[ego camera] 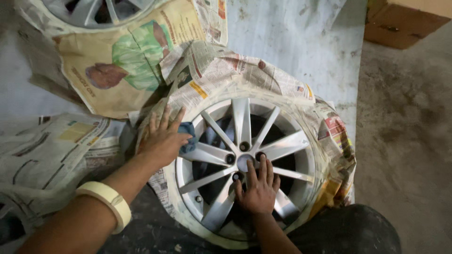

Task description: The person wipes a silver alloy wheel with a blue cloth, moving around the spokes and center hub. The wheel rests on newspaper on the floor, and the person uses both hands to stabilize and wipe the surface.

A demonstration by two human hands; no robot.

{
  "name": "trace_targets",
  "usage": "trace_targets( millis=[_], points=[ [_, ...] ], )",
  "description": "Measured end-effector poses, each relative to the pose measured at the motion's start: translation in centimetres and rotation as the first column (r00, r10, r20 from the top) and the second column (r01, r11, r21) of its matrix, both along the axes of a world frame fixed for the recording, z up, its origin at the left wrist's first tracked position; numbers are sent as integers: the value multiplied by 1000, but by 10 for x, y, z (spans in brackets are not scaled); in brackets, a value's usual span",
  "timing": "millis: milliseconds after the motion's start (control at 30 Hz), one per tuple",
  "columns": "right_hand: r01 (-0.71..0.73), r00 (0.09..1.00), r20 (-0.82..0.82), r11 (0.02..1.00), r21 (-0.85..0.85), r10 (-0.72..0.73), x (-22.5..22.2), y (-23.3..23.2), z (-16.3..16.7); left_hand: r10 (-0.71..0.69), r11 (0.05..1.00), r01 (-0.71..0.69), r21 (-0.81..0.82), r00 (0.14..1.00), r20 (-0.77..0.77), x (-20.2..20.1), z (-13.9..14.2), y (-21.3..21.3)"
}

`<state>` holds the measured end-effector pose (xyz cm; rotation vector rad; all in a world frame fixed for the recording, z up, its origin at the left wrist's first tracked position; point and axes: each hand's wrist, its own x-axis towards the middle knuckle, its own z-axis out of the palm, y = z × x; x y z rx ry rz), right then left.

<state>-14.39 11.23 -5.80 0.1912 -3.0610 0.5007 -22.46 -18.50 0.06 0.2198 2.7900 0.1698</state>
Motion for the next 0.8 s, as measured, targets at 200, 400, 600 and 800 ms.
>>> trace_targets(
  millis=[200, 400, 600, 800],
  points=[
    [4, 1000, -9, 1000, 0, -4, 4, 6, -1, -82, 992, 60, -113, 976, -202, 13, -4, -10],
    [19, 999, 28, 1000, -5, -19, 7, 11, -4, -73, 993, 49, -109, 972, -224, 33, -18, -9],
    [40, 996, 77, 999, -24, -38, 8, 12, -1, 6, 1000, -6, -3, 997, -75, 17, -20, 19],
    [14, 1000, 19, 999, -30, -13, 10, 17, -5, -12, 999, 6, -50, 992, -122, -16, -35, 50]
  ],
)
